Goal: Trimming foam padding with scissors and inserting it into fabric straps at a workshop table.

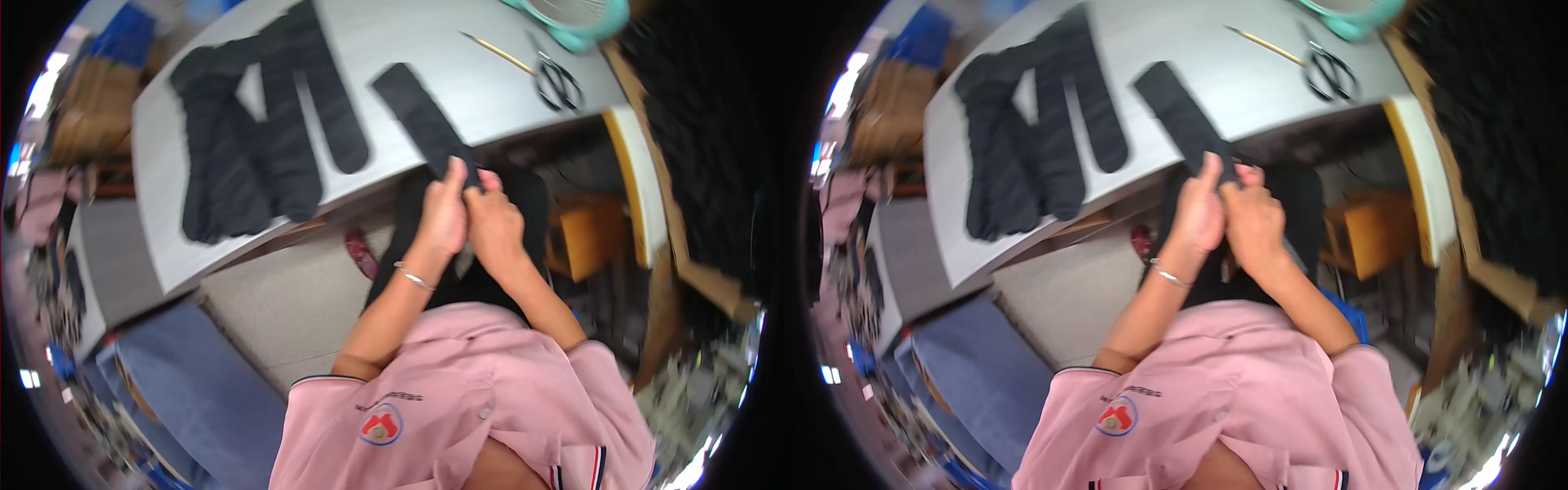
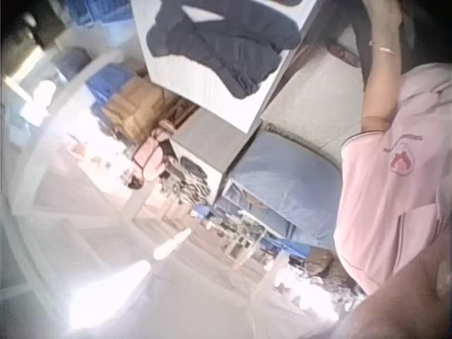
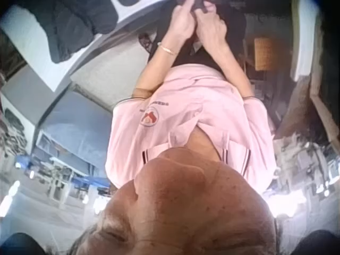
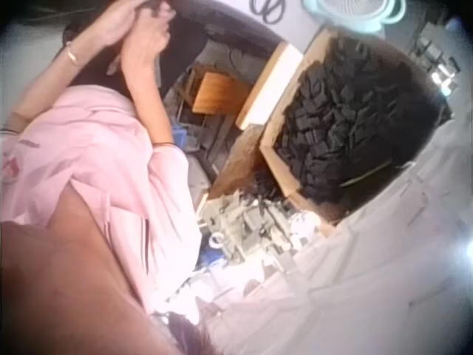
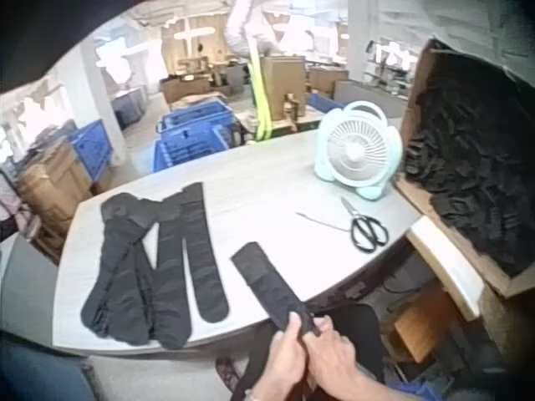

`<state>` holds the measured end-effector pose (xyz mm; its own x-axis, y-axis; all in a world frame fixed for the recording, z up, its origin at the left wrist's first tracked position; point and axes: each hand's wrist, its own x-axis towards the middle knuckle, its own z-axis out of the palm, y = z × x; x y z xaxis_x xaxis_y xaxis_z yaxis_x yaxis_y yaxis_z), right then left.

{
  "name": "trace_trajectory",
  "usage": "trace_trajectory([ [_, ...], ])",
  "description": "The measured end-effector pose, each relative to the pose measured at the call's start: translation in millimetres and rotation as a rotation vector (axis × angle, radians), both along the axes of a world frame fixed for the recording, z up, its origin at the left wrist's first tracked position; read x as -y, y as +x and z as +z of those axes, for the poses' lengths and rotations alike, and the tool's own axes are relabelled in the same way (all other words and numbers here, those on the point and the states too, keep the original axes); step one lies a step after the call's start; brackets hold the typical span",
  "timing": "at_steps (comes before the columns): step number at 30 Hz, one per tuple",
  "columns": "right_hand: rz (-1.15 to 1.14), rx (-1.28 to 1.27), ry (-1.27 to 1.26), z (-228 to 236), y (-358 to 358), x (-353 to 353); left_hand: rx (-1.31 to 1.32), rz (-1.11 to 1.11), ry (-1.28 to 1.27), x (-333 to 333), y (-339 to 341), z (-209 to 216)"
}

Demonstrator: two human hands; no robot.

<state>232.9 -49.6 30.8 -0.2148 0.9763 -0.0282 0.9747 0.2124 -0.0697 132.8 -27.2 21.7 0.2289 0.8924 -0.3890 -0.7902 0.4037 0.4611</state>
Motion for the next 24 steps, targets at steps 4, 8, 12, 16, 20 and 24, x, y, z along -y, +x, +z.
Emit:
trace_trajectory([
  [4,-0.083,-0.019,0.127,-5.3,12.0,29.9,-0.126,-0.004,-0.041,-5.7,6.0,6.0],
  [8,-0.089,-0.166,0.106,-1.3,25.2,43.7,-0.112,-0.086,-0.108,-7.0,13.0,-4.8],
  [12,-0.126,-0.055,0.04,2.6,32.0,66.4,-0.101,-0.037,-0.094,-2.6,16.7,0.3],
  [16,-0.156,0.022,0.091,-6.1,19.5,37.1,-0.157,0.016,-0.041,-0.3,24.7,-10.1],
  [20,-0.201,0.036,0.22,-23.0,-2.8,-8.9,-0.091,-0.018,-0.031,-8.9,21.4,-13.1],
  [24,-0.137,-0.063,0.218,-8.8,2.8,5.8,-0.068,0.02,-0.052,-6.6,15.5,-11.3],
])
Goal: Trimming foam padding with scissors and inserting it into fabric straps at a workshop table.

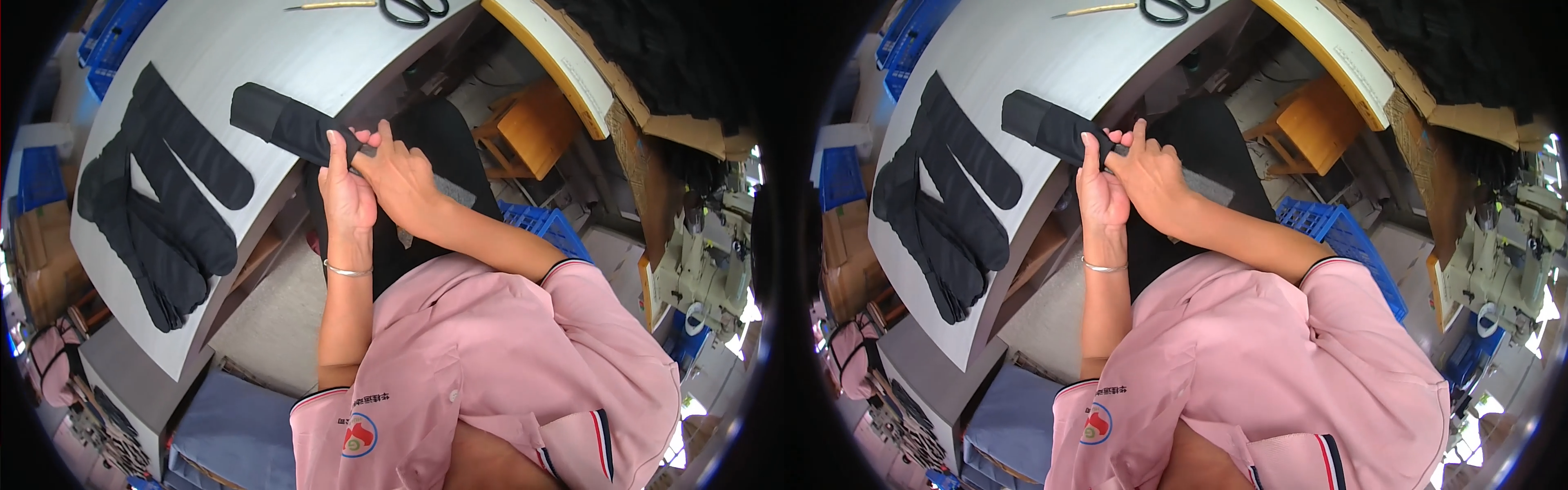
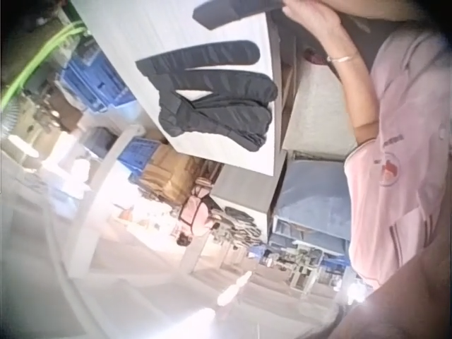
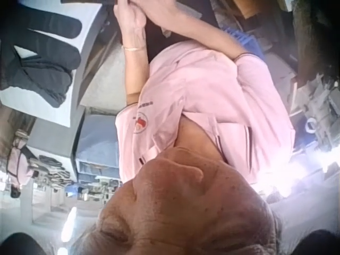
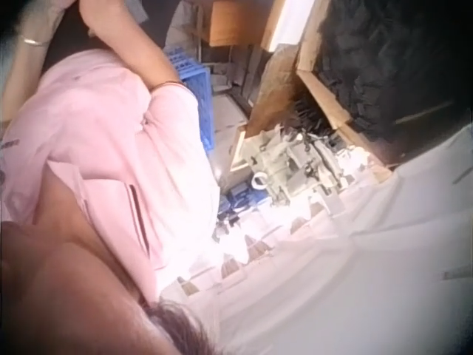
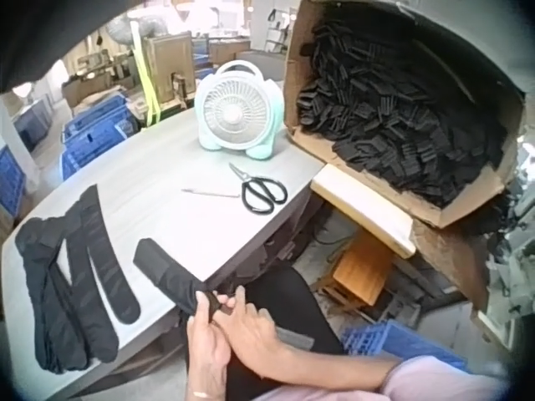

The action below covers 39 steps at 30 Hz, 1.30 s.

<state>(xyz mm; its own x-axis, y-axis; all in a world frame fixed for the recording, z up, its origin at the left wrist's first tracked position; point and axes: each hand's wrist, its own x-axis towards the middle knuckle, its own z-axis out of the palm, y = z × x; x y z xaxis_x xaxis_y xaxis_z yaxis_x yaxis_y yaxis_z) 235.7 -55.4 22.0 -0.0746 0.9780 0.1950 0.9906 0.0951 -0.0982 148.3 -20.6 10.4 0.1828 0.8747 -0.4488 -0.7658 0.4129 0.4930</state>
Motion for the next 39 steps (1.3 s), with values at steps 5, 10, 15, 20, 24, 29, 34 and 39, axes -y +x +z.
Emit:
trace_trajectory([
  [5,-0.08,0.083,-0.069,13.2,8.9,38.1,-0.002,0.005,-0.046,-0.7,4.7,-0.8],
  [10,-0.097,0.199,-0.029,1.5,-2.8,5.4,-0.033,-0.052,0.055,1.0,7.0,-0.1],
  [15,-0.051,0.122,0.006,4.0,-1.1,-9.0,0.067,-0.098,0.11,-0.6,-1.1,-5.3],
  [20,0.049,0.08,0.017,18.6,8.7,28.6,0.1,0.012,-0.033,-5.1,-6.8,-1.1],
  [24,-0.016,0.083,-0.121,10.3,5.1,31.4,-0.022,0.02,-0.005,1.3,-0.2,0.3],
  [29,-0.014,0.061,-0.034,-8.4,-10.5,-8.5,-0.035,-0.027,0.021,-2.9,1.2,-0.6],
  [34,0.081,-0.113,-0.108,12.3,12.8,13.4,-0.021,-0.029,-0.005,2.7,1.9,4.6],
  [39,0.055,-0.02,-0.165,18.0,13.1,39.6,-0.094,-0.046,0.029,3.3,-0.6,6.5],
])
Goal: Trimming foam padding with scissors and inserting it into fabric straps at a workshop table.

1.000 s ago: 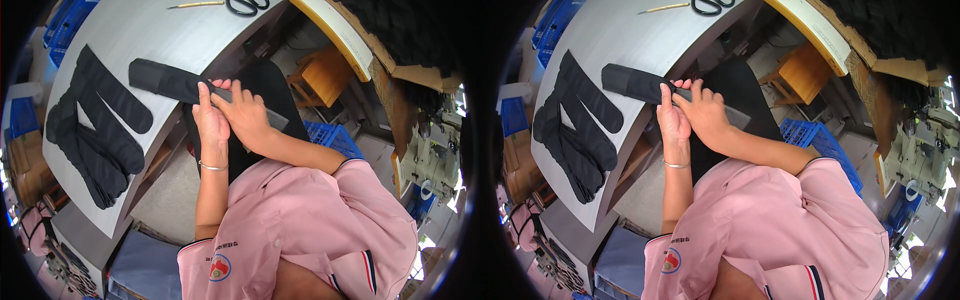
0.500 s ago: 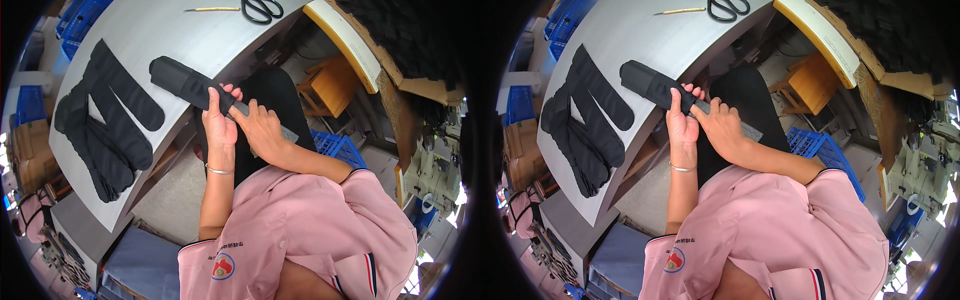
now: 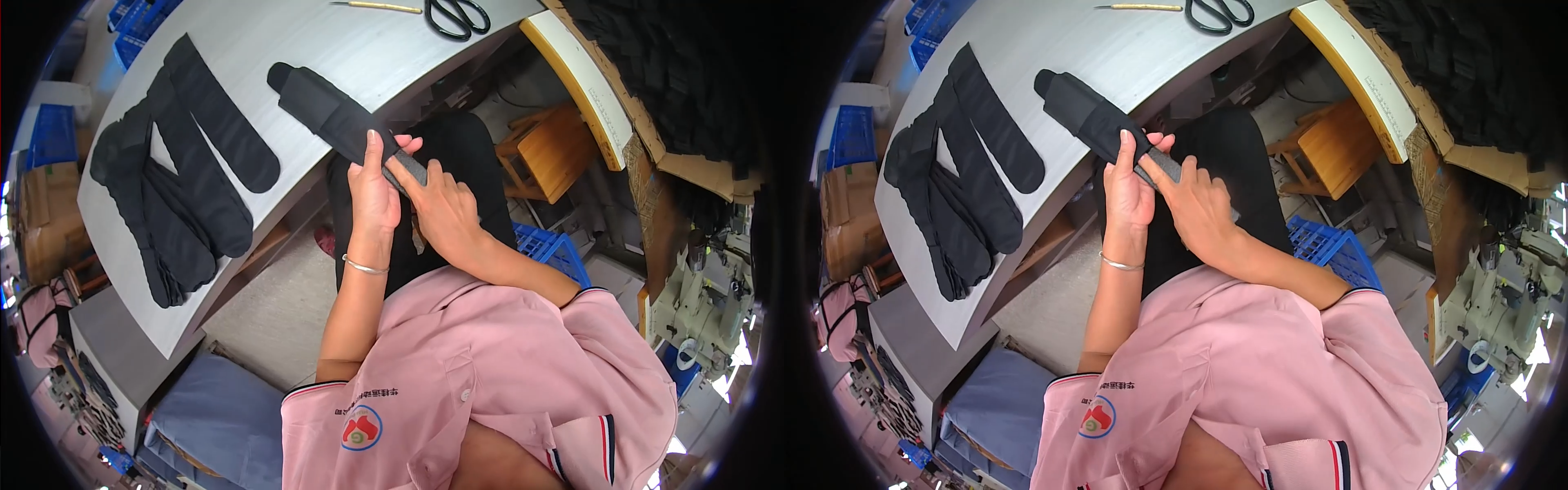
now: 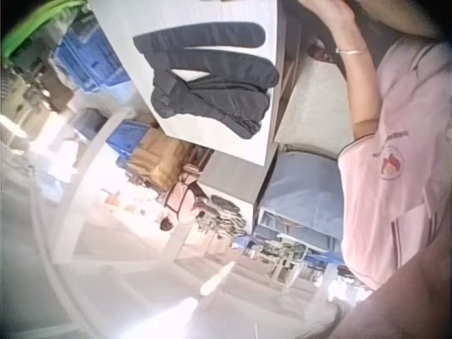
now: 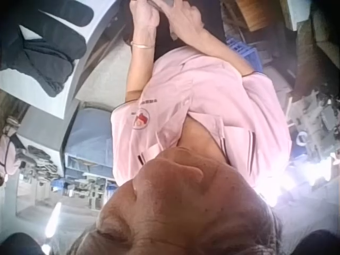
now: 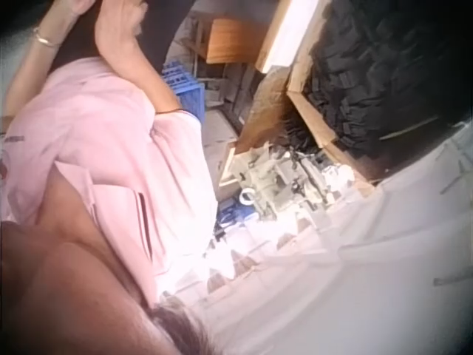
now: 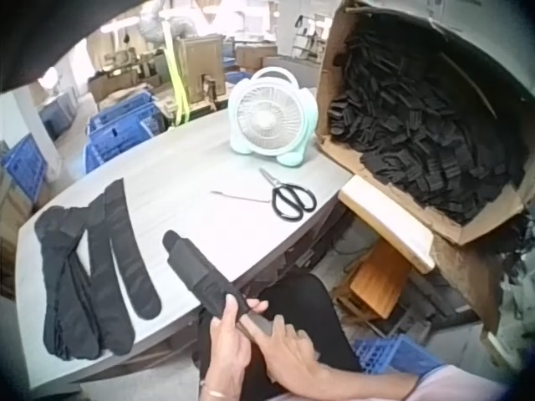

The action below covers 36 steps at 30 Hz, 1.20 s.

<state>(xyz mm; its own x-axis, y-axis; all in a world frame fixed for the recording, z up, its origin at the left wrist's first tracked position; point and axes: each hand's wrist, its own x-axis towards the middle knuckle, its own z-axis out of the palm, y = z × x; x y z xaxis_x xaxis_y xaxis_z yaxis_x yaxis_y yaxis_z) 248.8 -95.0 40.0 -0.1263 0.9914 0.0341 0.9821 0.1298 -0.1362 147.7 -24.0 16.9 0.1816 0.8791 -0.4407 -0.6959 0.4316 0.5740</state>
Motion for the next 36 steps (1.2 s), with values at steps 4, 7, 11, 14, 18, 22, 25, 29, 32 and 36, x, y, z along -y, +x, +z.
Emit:
trace_trajectory([
  [4,-0.036,0.133,0.108,-21.6,-15.4,-27.2,-0.01,-0.023,0.033,4.2,4.0,-3.4],
  [7,-0.035,0.146,0.21,-29.5,-20.7,-36.2,-0.038,-0.09,0.05,0.0,-2.2,-1.1],
  [11,-0.011,-0.196,0.133,-14.0,2.8,-22.4,0.064,-0.134,-0.024,1.8,-6.5,1.8],
  [14,0.048,-0.022,-0.005,-0.8,5.8,1.3,0.069,0.034,-0.018,0.1,-5.1,2.2],
  [18,-0.023,0.137,0.1,-15.5,-7.4,-1.1,-0.043,0.04,0.028,3.0,2.9,-5.0],
  [22,-0.026,0.025,0.152,-25.1,-20.4,-37.8,0.016,-0.025,0.001,-2.3,1.6,-4.3],
  [25,0.005,-0.106,0.059,-23.3,-15.2,-38.3,0.008,-0.029,-0.045,-2.5,-2.2,3.2],
  [29,0.067,-0.109,-0.028,10.5,3.7,-16.2,0.068,-0.045,-0.055,-0.1,-8.6,0.5],
  [32,0.153,-0.283,0.044,41.4,20.4,-16.4,0.107,-0.084,-0.064,-4.8,-12.1,1.0],
  [36,-0.032,-0.805,-0.025,47.1,32.2,-83.0,0.087,-0.151,-0.044,-1.3,-14.1,-0.2],
])
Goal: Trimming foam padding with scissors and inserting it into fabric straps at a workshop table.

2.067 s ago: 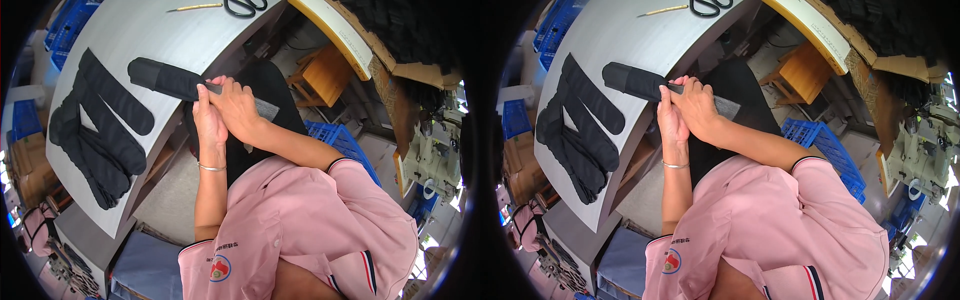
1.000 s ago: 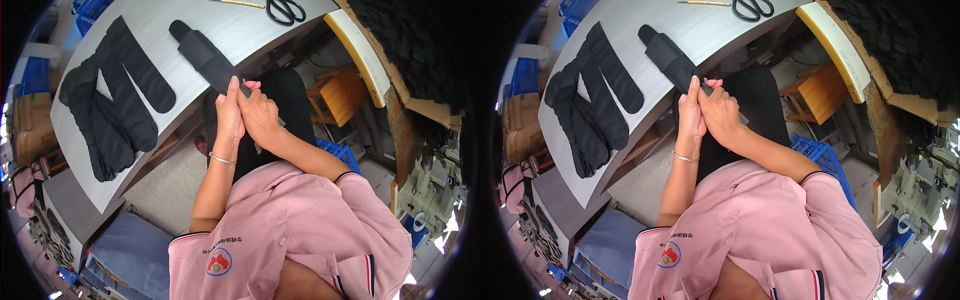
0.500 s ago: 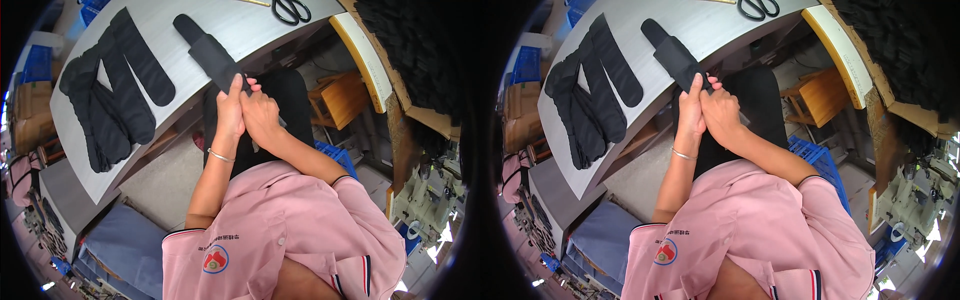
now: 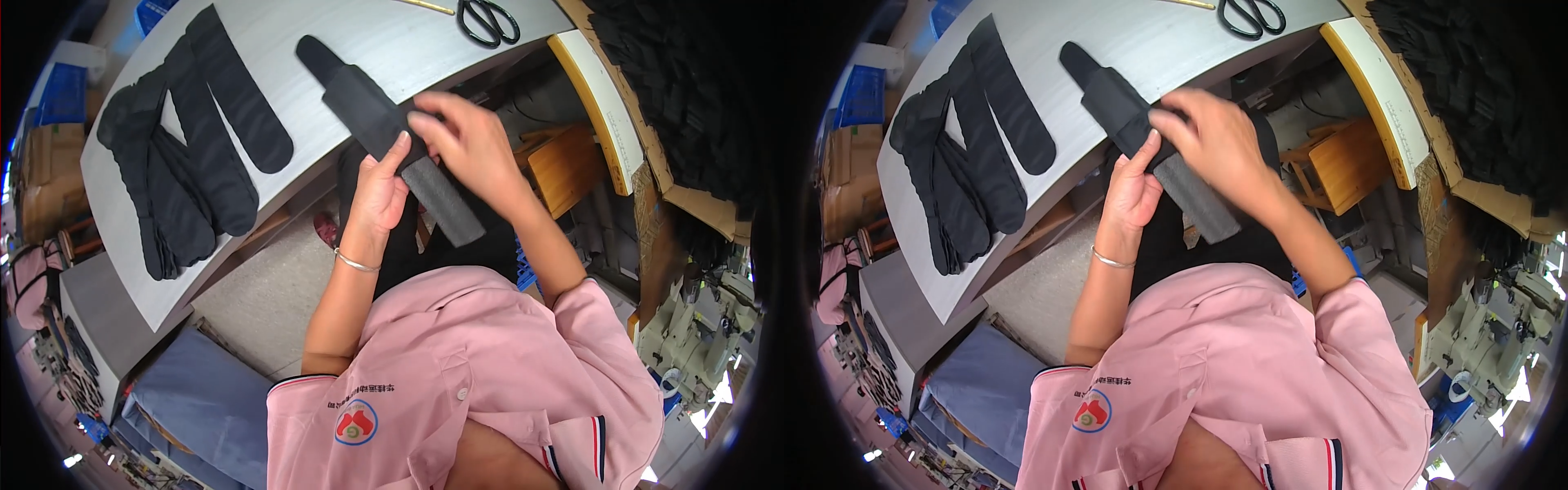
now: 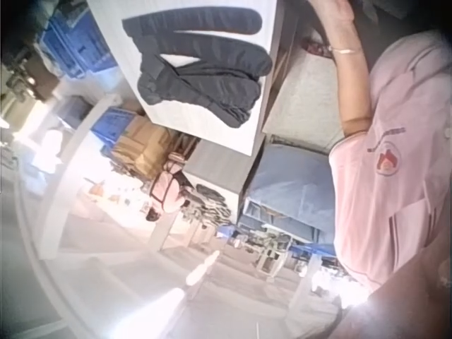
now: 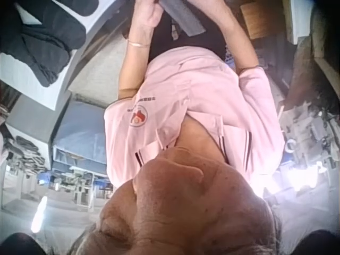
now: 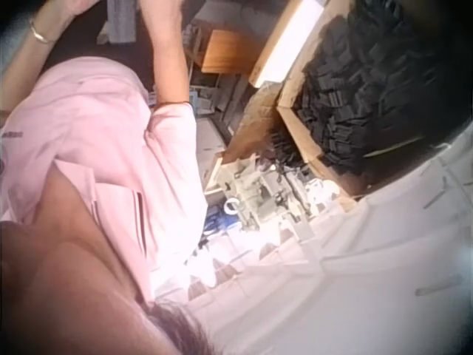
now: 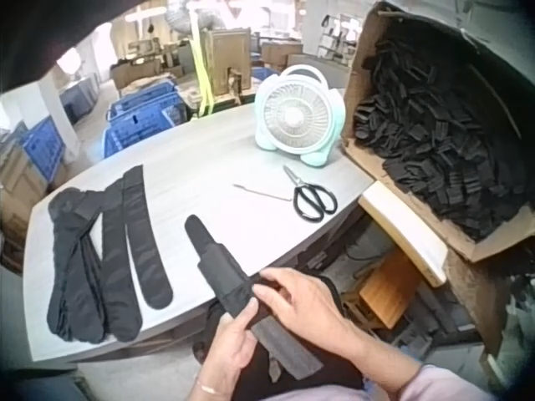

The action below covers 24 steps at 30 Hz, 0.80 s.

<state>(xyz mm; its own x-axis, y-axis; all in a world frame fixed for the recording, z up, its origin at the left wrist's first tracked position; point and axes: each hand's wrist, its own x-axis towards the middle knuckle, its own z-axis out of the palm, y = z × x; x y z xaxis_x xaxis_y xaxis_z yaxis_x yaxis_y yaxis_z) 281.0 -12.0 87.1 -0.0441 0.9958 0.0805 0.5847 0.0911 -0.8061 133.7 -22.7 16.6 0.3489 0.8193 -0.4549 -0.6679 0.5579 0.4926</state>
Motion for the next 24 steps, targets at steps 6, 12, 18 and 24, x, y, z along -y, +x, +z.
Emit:
trace_trajectory([
  [6,0.068,-0.133,-0.162,-40.2,-29.6,-125.0,-0.008,-0.092,0.011,9.5,3.0,9.6],
  [12,0.063,-0.534,-0.439,-55.8,-48.8,-175.2,-0.001,-0.034,0.022,-7.1,-7.7,21.9],
  [18,-0.069,-0.579,-0.375,-74.7,-45.4,-180.5,0.011,-0.112,-0.003,17.8,0.6,26.4],
  [24,-0.084,-0.556,-0.316,-70.0,-49.5,-178.6,0.015,-0.131,0.017,16.0,-11.7,23.0],
])
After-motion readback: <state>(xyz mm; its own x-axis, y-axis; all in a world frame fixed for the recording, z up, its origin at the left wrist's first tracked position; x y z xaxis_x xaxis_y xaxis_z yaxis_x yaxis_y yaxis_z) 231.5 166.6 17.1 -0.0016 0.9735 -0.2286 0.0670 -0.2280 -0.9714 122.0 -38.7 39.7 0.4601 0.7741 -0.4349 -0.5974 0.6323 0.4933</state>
